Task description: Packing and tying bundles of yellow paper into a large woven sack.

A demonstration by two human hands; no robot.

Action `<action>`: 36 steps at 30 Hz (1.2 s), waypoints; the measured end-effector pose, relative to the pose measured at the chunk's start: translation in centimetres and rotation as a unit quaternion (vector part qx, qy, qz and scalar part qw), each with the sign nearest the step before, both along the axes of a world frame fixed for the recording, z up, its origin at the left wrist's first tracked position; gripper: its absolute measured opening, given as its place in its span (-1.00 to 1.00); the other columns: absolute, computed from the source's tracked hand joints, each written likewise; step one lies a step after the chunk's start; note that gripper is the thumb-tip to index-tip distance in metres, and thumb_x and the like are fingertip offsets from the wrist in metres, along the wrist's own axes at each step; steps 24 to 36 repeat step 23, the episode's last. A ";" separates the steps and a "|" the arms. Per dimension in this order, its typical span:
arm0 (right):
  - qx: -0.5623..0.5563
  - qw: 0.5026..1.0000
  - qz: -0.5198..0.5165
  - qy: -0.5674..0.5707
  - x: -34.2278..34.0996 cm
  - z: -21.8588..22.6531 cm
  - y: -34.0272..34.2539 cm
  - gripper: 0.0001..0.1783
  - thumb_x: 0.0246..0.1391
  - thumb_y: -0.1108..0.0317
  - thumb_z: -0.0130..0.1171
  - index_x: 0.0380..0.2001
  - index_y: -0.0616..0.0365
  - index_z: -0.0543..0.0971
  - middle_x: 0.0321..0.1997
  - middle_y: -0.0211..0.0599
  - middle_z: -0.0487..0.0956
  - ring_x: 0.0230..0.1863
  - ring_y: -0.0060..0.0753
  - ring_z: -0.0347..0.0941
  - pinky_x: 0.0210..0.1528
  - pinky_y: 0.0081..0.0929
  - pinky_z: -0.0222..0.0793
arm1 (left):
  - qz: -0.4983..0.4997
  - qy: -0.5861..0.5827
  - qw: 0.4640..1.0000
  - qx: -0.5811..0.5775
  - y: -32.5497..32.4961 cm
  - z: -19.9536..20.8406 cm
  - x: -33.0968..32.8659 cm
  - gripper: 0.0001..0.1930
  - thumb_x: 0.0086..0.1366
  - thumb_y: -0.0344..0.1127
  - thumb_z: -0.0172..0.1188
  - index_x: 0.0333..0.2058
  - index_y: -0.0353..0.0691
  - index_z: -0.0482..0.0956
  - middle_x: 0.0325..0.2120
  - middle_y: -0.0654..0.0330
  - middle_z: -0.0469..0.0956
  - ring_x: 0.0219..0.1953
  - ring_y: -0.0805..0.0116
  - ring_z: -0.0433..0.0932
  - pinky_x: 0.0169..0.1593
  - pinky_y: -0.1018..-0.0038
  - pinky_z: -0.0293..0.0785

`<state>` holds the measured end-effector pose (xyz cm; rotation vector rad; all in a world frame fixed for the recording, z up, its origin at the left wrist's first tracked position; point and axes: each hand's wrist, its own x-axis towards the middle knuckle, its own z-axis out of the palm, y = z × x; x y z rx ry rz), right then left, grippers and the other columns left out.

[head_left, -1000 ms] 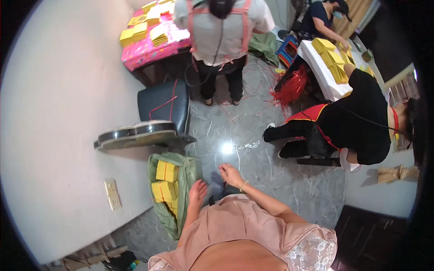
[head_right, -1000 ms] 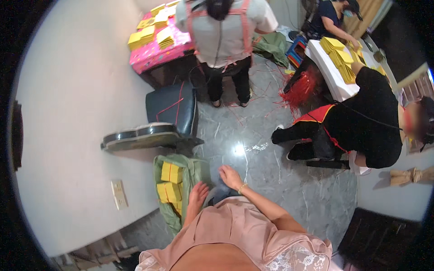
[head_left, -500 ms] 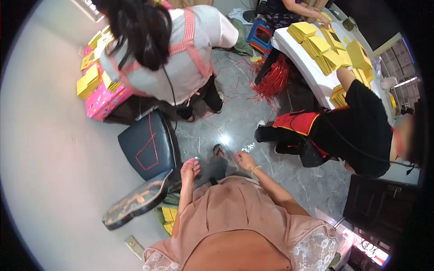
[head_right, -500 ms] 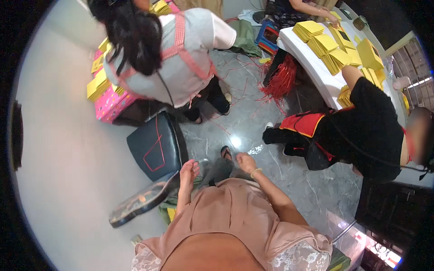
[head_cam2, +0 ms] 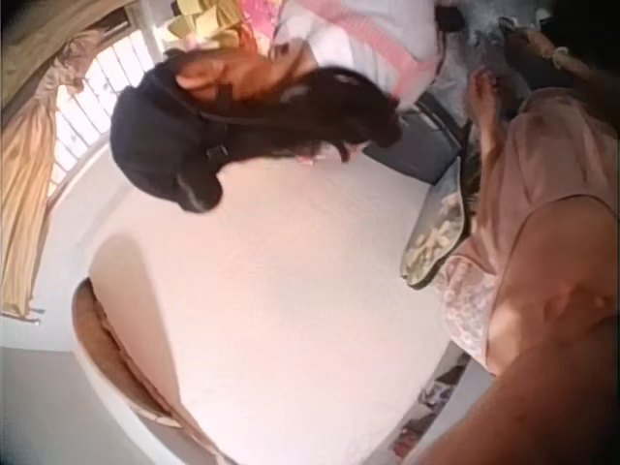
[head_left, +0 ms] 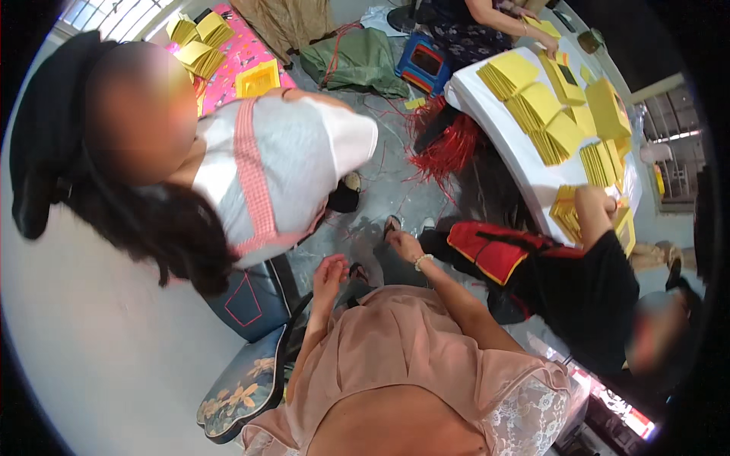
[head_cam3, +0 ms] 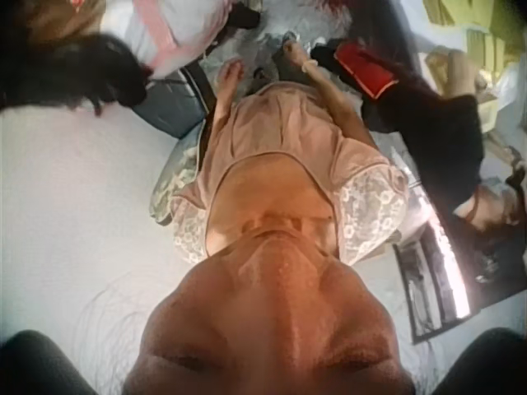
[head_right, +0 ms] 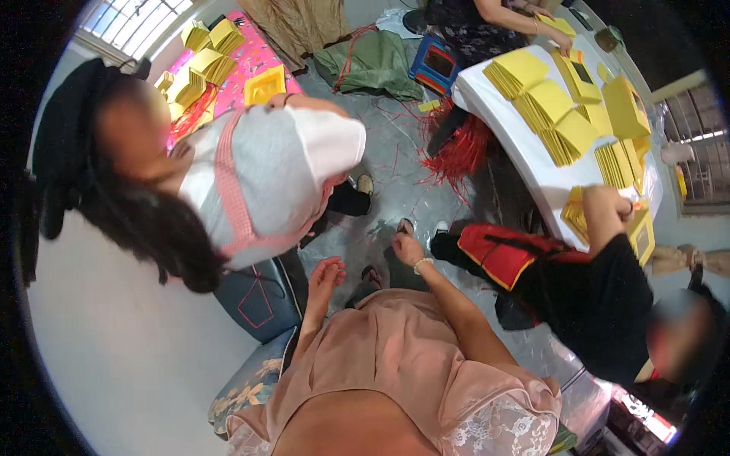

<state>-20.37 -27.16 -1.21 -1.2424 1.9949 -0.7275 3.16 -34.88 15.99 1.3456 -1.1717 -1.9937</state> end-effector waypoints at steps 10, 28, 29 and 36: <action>0.048 0.997 0.036 -0.054 -10.2 0.7 -10.9 -0.77 -0.11 0.29 0.00 -0.38 0.17 0.49 -0.42 -0.08 0.51 -0.31 -0.08 0.44 -0.26 -0.30 0.32 | 0.019 -0.005 0.998 0.061 -5.0 -0.1 -11.6 -0.78 0.24 -0.29 -0.03 -0.15 -0.15 0.40 -0.33 0.30 0.48 -0.37 0.58 0.43 -0.33 0.66 0.35; 0.105 0.984 -0.078 -0.119 -18.2 -2.7 -14.1 -0.72 -0.05 0.19 0.02 -0.33 0.14 0.50 -0.37 -0.10 0.54 -0.31 -0.21 0.47 -0.26 -0.28 0.35 | -0.138 -0.107 0.984 -0.043 -10.1 -2.2 -16.7 -0.73 0.19 -0.32 0.01 -0.11 -0.17 0.37 -0.31 0.23 0.47 -0.27 0.56 0.40 -0.23 0.65 0.31; 0.105 0.984 -0.078 -0.119 -18.2 -2.7 -14.1 -0.72 -0.05 0.19 0.02 -0.33 0.14 0.50 -0.37 -0.10 0.54 -0.31 -0.21 0.47 -0.26 -0.28 0.35 | -0.138 -0.107 0.984 -0.043 -10.1 -2.2 -16.7 -0.73 0.19 -0.32 0.01 -0.11 -0.17 0.37 -0.31 0.23 0.47 -0.27 0.56 0.40 -0.23 0.65 0.31; 0.105 0.984 -0.078 -0.119 -18.2 -2.7 -14.1 -0.72 -0.05 0.19 0.02 -0.33 0.14 0.50 -0.37 -0.10 0.54 -0.31 -0.21 0.47 -0.26 -0.28 0.35 | -0.138 -0.107 0.984 -0.043 -10.1 -2.2 -16.7 -0.73 0.19 -0.32 0.01 -0.11 -0.17 0.37 -0.31 0.23 0.47 -0.27 0.56 0.40 -0.23 0.65 0.31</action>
